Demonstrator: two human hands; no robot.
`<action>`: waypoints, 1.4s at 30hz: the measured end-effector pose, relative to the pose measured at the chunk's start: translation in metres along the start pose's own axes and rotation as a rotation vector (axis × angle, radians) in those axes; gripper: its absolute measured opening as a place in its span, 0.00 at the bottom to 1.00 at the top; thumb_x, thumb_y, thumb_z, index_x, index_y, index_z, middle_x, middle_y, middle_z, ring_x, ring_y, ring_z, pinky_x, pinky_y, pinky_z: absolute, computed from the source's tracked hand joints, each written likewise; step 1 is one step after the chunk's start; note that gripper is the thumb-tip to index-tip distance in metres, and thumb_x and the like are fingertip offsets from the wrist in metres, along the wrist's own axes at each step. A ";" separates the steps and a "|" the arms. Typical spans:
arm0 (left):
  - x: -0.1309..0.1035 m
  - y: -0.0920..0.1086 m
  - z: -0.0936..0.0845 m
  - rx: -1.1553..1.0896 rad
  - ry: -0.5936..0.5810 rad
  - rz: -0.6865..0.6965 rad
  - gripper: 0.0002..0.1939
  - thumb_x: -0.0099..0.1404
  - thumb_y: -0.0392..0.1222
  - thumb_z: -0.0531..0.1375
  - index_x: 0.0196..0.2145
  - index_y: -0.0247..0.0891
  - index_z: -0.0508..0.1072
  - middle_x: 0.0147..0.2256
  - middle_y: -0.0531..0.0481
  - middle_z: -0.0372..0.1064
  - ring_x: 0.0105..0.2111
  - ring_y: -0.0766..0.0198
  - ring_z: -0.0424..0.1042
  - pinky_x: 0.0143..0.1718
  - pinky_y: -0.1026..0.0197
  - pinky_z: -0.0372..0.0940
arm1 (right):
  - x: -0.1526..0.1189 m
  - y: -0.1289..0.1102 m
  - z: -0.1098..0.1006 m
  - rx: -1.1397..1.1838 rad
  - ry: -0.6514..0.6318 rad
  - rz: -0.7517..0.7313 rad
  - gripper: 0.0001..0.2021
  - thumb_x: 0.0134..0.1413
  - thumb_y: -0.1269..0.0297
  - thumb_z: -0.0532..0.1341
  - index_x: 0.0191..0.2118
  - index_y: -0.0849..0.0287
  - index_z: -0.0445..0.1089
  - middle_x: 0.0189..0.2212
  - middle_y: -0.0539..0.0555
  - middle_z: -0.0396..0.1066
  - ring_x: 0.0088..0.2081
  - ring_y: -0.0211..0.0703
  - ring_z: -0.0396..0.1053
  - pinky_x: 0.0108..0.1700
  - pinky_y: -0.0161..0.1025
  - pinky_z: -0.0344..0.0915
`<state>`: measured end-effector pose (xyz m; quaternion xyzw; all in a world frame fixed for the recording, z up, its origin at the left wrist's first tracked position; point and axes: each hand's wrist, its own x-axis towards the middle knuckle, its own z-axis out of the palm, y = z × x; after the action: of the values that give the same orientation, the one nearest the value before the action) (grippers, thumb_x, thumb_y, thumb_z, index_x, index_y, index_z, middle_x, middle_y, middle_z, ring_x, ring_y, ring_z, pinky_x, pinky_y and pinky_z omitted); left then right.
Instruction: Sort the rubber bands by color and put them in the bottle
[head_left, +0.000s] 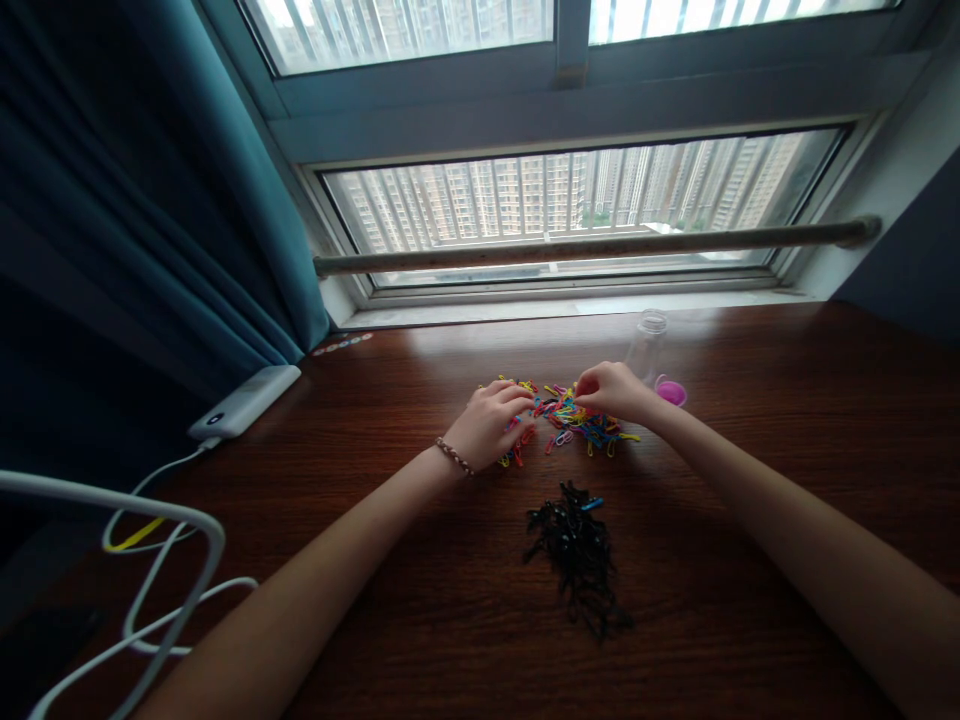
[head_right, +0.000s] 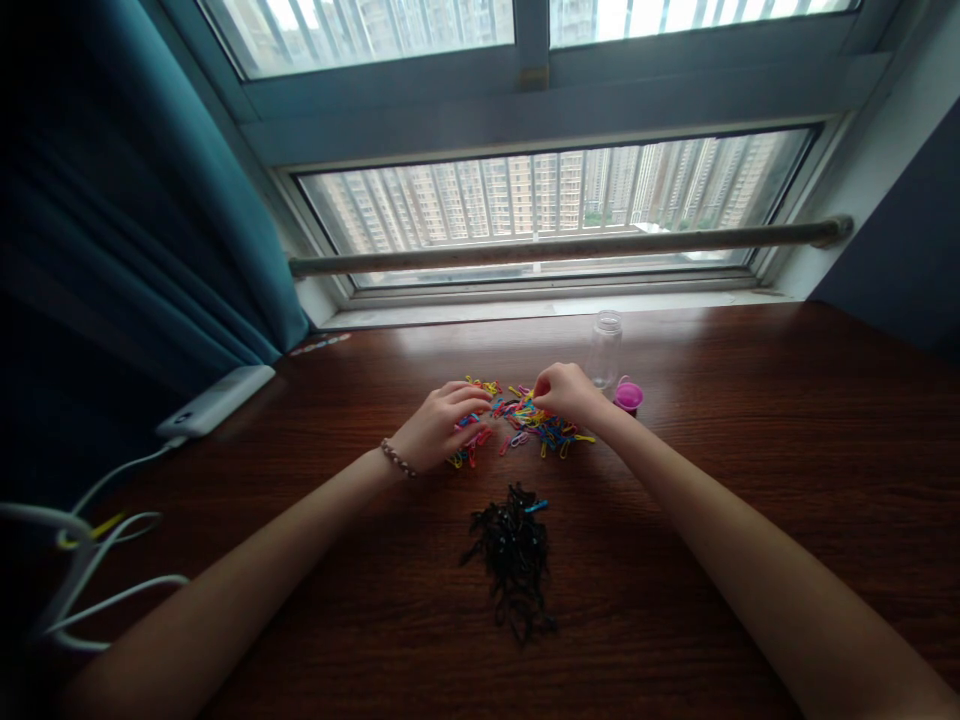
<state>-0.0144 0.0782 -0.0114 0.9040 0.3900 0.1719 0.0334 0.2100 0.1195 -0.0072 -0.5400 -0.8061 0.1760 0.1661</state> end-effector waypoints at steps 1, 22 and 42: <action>0.001 0.002 0.004 0.017 0.004 0.006 0.15 0.63 0.45 0.50 0.46 0.41 0.67 0.50 0.47 0.62 0.53 0.54 0.54 0.52 0.47 0.51 | 0.000 0.001 0.001 -0.005 0.014 0.002 0.08 0.41 0.66 0.60 0.28 0.62 0.74 0.24 0.53 0.73 0.27 0.39 0.68 0.26 0.32 0.59; 0.009 -0.010 0.033 -0.256 0.108 -0.175 0.04 0.56 0.38 0.57 0.30 0.41 0.72 0.36 0.53 0.72 0.42 0.61 0.67 0.56 0.44 0.38 | -0.001 -0.007 0.011 0.139 0.228 -0.206 0.06 0.45 0.69 0.59 0.28 0.61 0.74 0.24 0.51 0.72 0.25 0.35 0.66 0.28 0.30 0.59; 0.009 -0.005 0.025 -0.544 0.335 -0.100 0.15 0.54 0.38 0.61 0.39 0.37 0.64 0.28 0.52 0.71 0.30 0.67 0.71 0.37 0.63 0.64 | -0.010 -0.029 0.016 0.477 0.062 -0.350 0.09 0.47 0.64 0.60 0.34 0.62 0.72 0.28 0.52 0.73 0.29 0.36 0.69 0.31 0.32 0.63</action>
<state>-0.0041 0.0903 -0.0329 0.8009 0.3736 0.4144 0.2173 0.1829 0.0985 -0.0088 -0.3435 -0.8174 0.3128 0.3408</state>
